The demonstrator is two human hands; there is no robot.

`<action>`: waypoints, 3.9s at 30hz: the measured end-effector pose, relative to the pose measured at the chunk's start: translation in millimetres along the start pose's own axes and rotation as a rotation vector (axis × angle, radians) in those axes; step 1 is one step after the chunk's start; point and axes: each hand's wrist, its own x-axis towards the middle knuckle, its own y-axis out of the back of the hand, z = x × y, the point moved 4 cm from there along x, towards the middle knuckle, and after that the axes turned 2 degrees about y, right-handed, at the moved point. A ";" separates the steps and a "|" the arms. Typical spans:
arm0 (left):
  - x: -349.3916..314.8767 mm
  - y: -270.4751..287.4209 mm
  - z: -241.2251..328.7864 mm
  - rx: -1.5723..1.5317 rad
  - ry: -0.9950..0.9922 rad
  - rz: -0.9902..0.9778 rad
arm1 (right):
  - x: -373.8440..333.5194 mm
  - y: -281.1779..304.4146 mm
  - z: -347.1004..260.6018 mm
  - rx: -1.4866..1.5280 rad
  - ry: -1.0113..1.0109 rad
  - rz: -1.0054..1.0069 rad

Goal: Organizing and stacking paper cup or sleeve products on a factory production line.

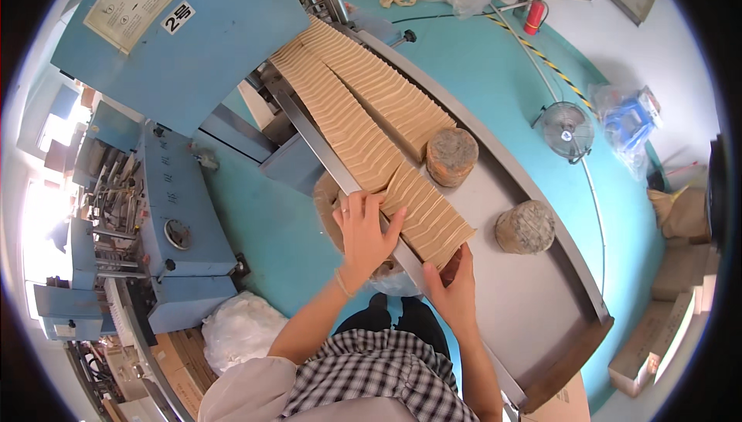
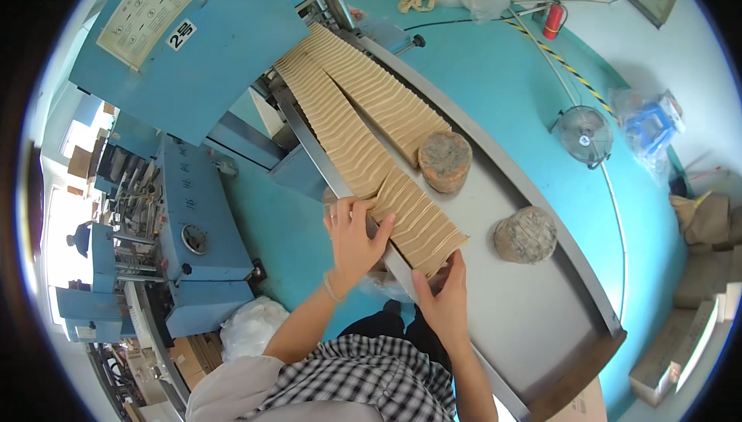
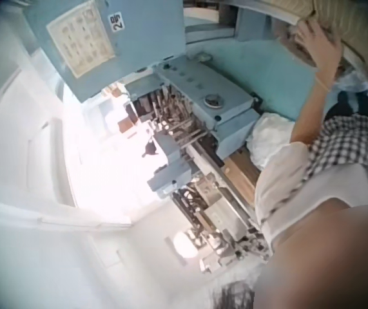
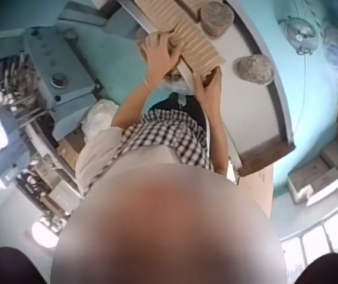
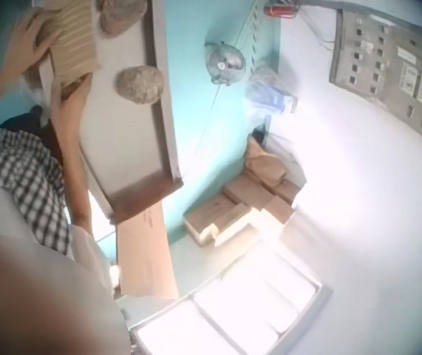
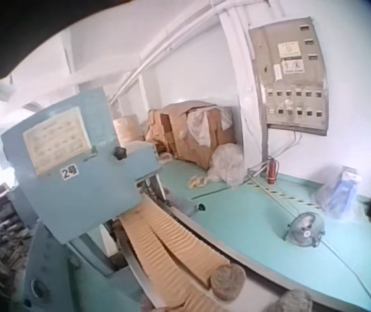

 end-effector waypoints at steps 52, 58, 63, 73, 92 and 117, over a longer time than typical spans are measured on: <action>-166.1 -36.9 201.4 -0.671 -0.641 -1.206 | 20.4 18.2 -63.4 -0.389 0.256 0.124; -185.7 -60.1 198.4 -0.659 -0.733 -1.173 | -154.0 159.2 -51.8 -0.780 0.073 0.818; -185.7 -46.7 228.1 -0.696 -0.561 -1.281 | -260.2 213.8 -15.7 -1.130 -0.505 1.021; -192.4 -45.7 232.4 -0.869 -0.494 -1.175 | -262.9 175.4 15.4 -1.201 -0.655 1.122; -107.2 -61.2 162.9 -0.788 -0.308 -0.957 | -155.9 138.0 31.5 -0.169 -0.250 0.722; -408.0 172.5 324.8 -1.433 -1.494 -1.145 | -621.4 19.6 -44.4 0.370 -0.085 2.037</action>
